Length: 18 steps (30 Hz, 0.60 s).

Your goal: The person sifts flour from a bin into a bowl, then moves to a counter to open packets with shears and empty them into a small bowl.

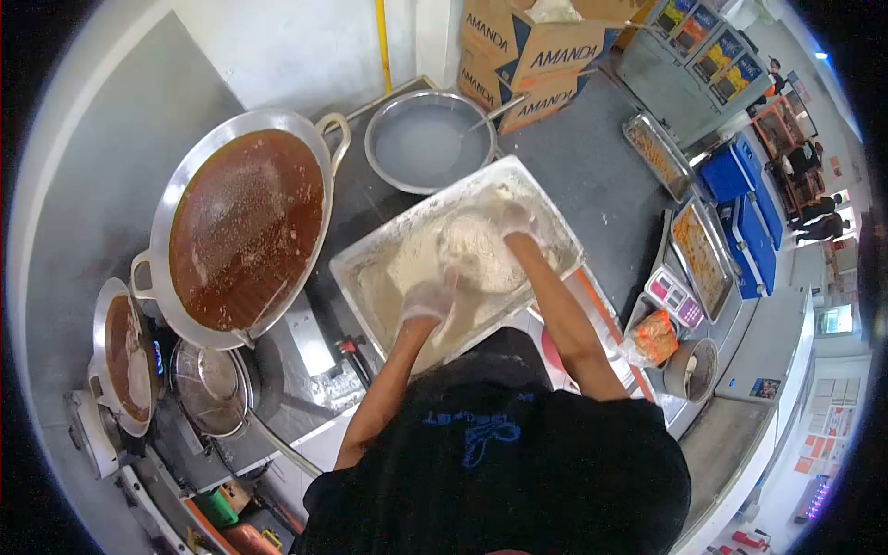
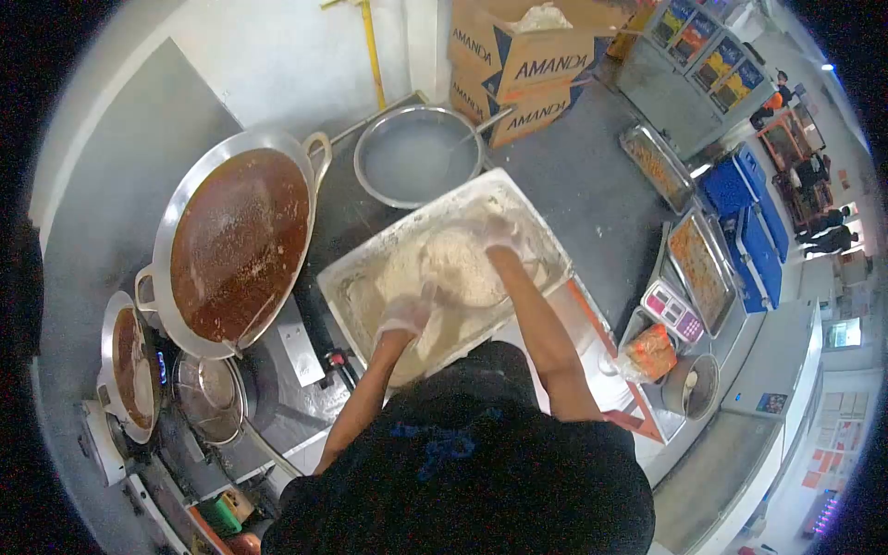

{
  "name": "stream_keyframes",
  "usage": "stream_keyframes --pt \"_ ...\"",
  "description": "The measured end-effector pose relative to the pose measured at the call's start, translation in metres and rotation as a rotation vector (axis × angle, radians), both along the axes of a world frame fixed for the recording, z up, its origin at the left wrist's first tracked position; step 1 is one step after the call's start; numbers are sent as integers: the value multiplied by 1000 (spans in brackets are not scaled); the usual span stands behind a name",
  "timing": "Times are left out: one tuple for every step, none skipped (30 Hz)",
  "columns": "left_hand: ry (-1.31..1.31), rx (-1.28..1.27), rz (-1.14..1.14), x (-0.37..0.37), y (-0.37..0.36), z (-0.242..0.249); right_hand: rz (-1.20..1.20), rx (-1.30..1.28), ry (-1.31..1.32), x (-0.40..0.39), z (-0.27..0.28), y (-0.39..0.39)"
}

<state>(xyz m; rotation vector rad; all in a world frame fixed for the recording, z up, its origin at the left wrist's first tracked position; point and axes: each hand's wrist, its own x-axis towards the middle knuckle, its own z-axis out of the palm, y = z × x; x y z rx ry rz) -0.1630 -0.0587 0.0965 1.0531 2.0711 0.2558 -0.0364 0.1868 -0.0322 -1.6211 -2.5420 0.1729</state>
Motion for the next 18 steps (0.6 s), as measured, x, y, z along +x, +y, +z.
stream_keyframes --pt "-1 11 4 -1 -5 -17 4 11 -1 3 15 -7" --pt "-19 62 35 -3 -14 -24 63 5 1 5 51 -21" --pt "-34 112 65 -6 -18 -27 122 0 6 3 74 -26" --pt "-56 237 77 1 -27 -21 56 -324 -150 0 63 -5" --pt "-77 360 81 8 -36 -15 -215 -665 141 5 89 -20" --pt "-57 195 50 5 -17 -12 -91 -370 0 -1 -25 20" --pt "-34 33 21 0 -1 -10 -26 -46 -160 -6 -132 58" --pt "13 36 1 -1 -2 -23 1 -82 -151 -5 -64 30" --pt "12 42 6 0 -6 -21 28 -118 -141 -6 15 -2" --pt "-19 64 57 -2 -13 -14 55 -156 -131 -9 108 -39" --pt "-50 85 108 -3 -16 -11 46 -230 -146 -2 90 -26" --pt "-80 298 50 0 -27 -18 36 -303 -163 5 73 -13" --pt "-84 279 45 4 -30 -18 18 -439 -191 12 38 -6" --pt "-41 121 38 3 -12 -12 -2 -333 -330 4 -16 13" --pt "1 -39 32 0 0 -8 -1 -319 -323 -5 10 4" --pt "18 76 37 1 -7 -4 -53 -266 -219 -9 35 -11" --pt "12 75 40 0 -10 1 -106 -227 -121 -7 65 -31" --pt "-30 36 55 -4 -12 7 49 -236 -110 -2 85 -34"
